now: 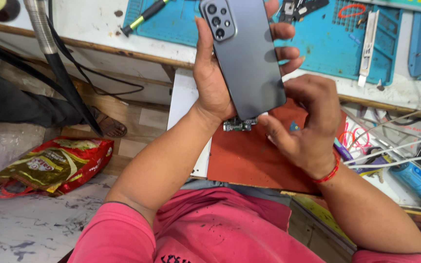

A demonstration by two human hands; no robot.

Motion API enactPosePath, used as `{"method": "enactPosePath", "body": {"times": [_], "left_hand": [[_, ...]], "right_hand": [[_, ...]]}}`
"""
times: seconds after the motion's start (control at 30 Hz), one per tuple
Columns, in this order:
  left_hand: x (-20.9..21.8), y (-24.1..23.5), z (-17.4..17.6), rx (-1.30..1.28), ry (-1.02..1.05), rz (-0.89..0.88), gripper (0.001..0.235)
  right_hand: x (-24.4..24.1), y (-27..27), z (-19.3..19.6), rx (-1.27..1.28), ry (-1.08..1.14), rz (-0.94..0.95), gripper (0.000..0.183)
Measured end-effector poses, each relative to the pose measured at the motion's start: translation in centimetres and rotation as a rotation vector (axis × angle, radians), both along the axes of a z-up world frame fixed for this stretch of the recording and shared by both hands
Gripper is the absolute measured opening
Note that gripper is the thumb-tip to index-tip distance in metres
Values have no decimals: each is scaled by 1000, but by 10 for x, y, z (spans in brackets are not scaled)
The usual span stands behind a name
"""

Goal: The person inspects a smartphone and a small circuit board, connecting a USB cable to the phone. They then use a white plastic tool to scrape the surface of the circuit board and later use a metal tool to scrape the back of the smartphone. The person handles various electronic components and tools on a cluttered workbench.

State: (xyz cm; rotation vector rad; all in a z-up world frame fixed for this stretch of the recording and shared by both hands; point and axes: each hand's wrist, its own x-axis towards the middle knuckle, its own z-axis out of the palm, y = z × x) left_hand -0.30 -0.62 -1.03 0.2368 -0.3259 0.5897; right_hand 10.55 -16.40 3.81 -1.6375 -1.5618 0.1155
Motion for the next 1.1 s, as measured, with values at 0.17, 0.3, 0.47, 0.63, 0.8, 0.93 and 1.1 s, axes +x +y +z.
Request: {"method": "enactPosePath", "body": {"times": [0.17, 0.3, 0.47, 0.63, 0.8, 0.93, 1.1], "left_hand": [[-3, 3, -1, 51, -46, -19, 98], [-3, 0, 1, 23, -63, -9, 96], [-3, -3, 1, 16, -9, 81, 91], [-2, -7, -2, 4, 123, 140, 67], [2, 4, -19, 229, 251, 223, 34], [-1, 7, -18, 188, 276, 115, 43], [-7, 7, -1, 77, 151, -63, 72]], "right_hand": [[1, -1, -17, -49, 311, 39, 45], [3, -2, -22, -96, 346, 45, 34], [-2, 5, -8, -75, 197, 81, 61], [-7, 13, 1, 0, -149, 48, 77], [0, 0, -10, -200, 73, 42, 28], [3, -10, -17, -587, 505, 22, 33], [-1, -3, -24, -284, 1096, 372, 30]]}}
